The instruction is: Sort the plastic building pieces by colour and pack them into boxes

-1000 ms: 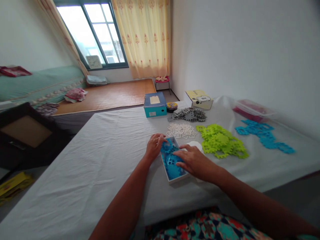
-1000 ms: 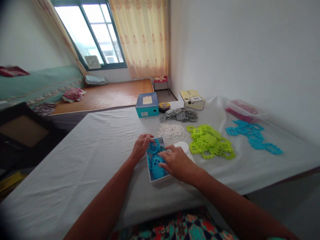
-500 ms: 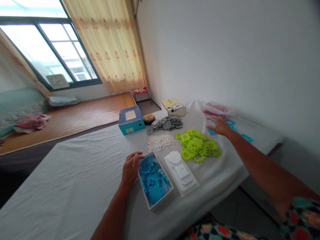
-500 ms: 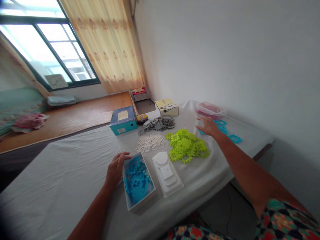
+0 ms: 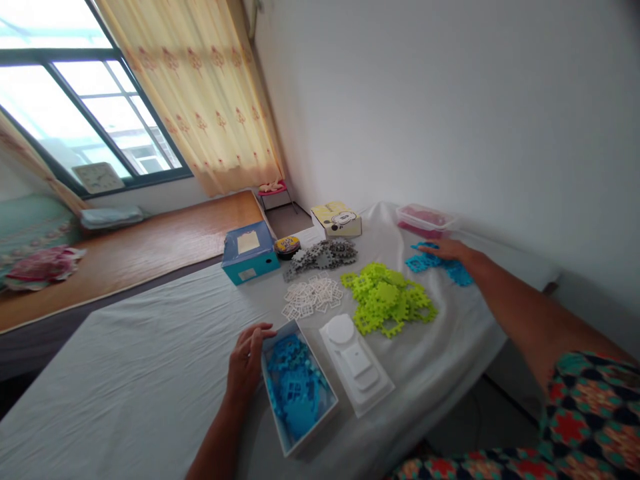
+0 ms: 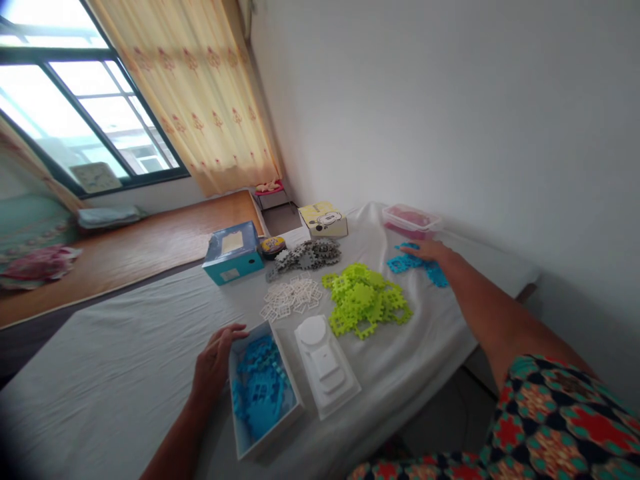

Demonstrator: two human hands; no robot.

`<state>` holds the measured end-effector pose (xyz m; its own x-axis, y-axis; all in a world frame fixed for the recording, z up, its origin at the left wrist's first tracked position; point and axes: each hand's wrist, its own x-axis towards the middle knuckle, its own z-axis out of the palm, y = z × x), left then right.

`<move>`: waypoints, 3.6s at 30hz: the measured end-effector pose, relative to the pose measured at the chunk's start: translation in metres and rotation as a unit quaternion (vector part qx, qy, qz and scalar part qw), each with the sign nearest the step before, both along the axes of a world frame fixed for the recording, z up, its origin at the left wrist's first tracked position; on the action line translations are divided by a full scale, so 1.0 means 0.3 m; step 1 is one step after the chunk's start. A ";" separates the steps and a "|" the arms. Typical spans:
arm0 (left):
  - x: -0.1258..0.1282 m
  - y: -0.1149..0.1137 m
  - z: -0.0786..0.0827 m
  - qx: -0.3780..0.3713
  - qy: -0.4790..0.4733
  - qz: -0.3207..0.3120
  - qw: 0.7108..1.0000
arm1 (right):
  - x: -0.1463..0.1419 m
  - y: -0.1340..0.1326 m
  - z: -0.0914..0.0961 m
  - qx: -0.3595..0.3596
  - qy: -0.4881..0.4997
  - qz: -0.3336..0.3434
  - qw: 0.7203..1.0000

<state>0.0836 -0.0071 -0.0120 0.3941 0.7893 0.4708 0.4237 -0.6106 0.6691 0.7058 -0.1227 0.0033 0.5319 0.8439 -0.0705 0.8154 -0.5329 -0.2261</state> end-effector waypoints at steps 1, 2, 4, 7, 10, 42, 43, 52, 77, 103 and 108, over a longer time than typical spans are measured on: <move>0.000 0.000 0.001 0.000 0.001 -0.001 1.000 | -0.003 0.004 0.005 -0.016 0.013 0.004 1.000; 0.001 -0.001 0.002 0.000 0.002 -0.003 1.000 | -0.008 0.007 0.009 -0.029 0.024 0.014 0.999; 0.002 -0.001 0.005 0.000 0.003 -0.008 1.000 | -0.025 0.015 0.011 -0.032 0.028 0.046 0.998; 0.004 -0.001 0.008 0.005 0.006 -0.014 1.000 | -0.063 0.035 -0.006 -0.022 0.014 0.063 0.998; 0.004 -0.002 0.007 0.010 0.005 -0.014 1.000 | -0.087 0.066 -0.030 -0.042 0.014 0.051 0.998; 0.017 -0.013 0.017 0.010 -0.010 -0.027 1.000 | -0.142 0.049 0.144 -0.038 -0.018 0.120 0.992; 0.019 -0.014 0.018 0.009 -0.012 -0.025 1.000 | -0.159 0.057 0.174 -0.039 -0.025 0.131 0.990; 0.030 -0.036 0.016 -0.021 -0.034 -0.029 0.999 | -0.809 0.158 0.411 0.070 -0.023 0.428 0.901; 0.058 -0.069 0.022 -0.125 -0.124 -0.092 0.980 | -1.328 0.098 0.254 0.171 0.239 0.539 0.790; 0.068 -0.064 -0.004 -0.140 -0.075 -0.081 0.984 | -1.476 -0.088 0.163 0.176 0.121 0.599 0.772; 0.037 -0.059 0.020 -0.193 -0.111 -0.148 0.964 | -1.406 -0.044 0.146 0.209 0.162 0.505 0.822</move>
